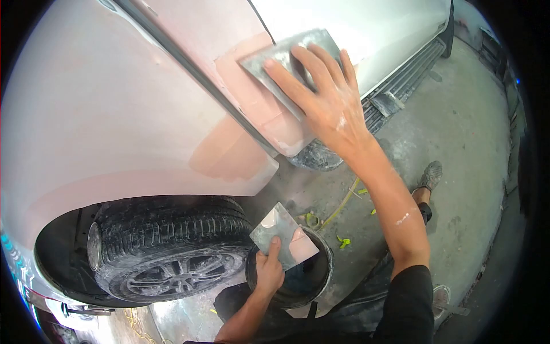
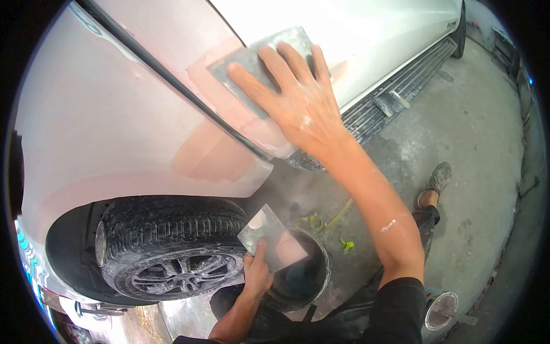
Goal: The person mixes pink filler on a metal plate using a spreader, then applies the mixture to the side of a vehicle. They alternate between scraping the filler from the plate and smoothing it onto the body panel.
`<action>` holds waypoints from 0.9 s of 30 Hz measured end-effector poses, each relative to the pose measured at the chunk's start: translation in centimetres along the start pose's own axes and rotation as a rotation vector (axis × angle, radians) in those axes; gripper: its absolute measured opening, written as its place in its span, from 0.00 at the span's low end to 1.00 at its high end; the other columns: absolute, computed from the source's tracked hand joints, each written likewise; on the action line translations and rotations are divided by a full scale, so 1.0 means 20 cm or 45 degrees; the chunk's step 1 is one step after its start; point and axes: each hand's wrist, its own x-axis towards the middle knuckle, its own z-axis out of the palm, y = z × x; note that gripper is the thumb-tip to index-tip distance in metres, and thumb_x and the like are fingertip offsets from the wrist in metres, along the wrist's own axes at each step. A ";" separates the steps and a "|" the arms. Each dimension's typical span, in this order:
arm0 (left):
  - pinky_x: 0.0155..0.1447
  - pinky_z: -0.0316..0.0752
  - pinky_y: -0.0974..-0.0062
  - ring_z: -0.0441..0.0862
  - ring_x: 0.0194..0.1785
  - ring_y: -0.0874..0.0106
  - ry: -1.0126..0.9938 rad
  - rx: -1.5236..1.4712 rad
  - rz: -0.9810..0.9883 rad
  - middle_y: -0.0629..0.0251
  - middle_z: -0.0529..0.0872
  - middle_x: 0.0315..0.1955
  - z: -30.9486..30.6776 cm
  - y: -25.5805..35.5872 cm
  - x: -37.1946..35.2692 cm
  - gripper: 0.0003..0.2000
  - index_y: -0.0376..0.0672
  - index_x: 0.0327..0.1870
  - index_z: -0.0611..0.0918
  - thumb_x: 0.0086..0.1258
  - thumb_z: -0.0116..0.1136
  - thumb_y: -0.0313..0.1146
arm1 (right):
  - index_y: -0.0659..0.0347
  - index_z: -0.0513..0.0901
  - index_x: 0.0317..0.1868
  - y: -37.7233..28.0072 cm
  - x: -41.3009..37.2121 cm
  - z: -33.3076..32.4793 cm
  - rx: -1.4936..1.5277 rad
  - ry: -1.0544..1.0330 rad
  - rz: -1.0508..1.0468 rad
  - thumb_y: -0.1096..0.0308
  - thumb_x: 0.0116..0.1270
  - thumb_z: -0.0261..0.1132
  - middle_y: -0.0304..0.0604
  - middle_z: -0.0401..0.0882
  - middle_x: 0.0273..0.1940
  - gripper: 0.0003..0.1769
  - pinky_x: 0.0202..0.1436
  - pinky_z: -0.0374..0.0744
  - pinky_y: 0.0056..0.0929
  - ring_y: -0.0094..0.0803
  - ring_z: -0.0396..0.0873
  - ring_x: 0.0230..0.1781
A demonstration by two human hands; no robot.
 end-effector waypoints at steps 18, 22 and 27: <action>0.54 0.77 0.75 0.82 0.49 0.78 -0.038 0.043 0.013 0.68 0.86 0.50 0.03 0.02 -0.01 0.14 0.37 0.58 0.81 0.83 0.54 0.37 | 0.43 0.80 0.65 -0.06 -0.18 -0.11 -0.009 -0.272 -0.120 0.68 0.60 0.65 0.51 0.77 0.59 0.29 0.64 0.70 0.67 0.50 0.75 0.60; 0.53 0.78 0.75 0.82 0.49 0.78 -0.066 0.072 -0.006 0.69 0.86 0.50 0.01 -0.01 0.00 0.14 0.39 0.59 0.81 0.83 0.53 0.38 | 0.41 0.80 0.64 0.00 0.00 -0.03 -0.045 0.002 -0.117 0.70 0.61 0.64 0.49 0.77 0.58 0.29 0.62 0.71 0.67 0.48 0.75 0.59; 0.51 0.78 0.76 0.82 0.47 0.79 -0.039 0.066 0.003 0.70 0.86 0.48 0.02 -0.01 0.00 0.13 0.39 0.58 0.82 0.83 0.54 0.38 | 0.39 0.79 0.65 0.03 0.13 0.07 -0.092 0.155 -0.140 0.71 0.62 0.63 0.46 0.77 0.58 0.29 0.62 0.71 0.68 0.48 0.76 0.59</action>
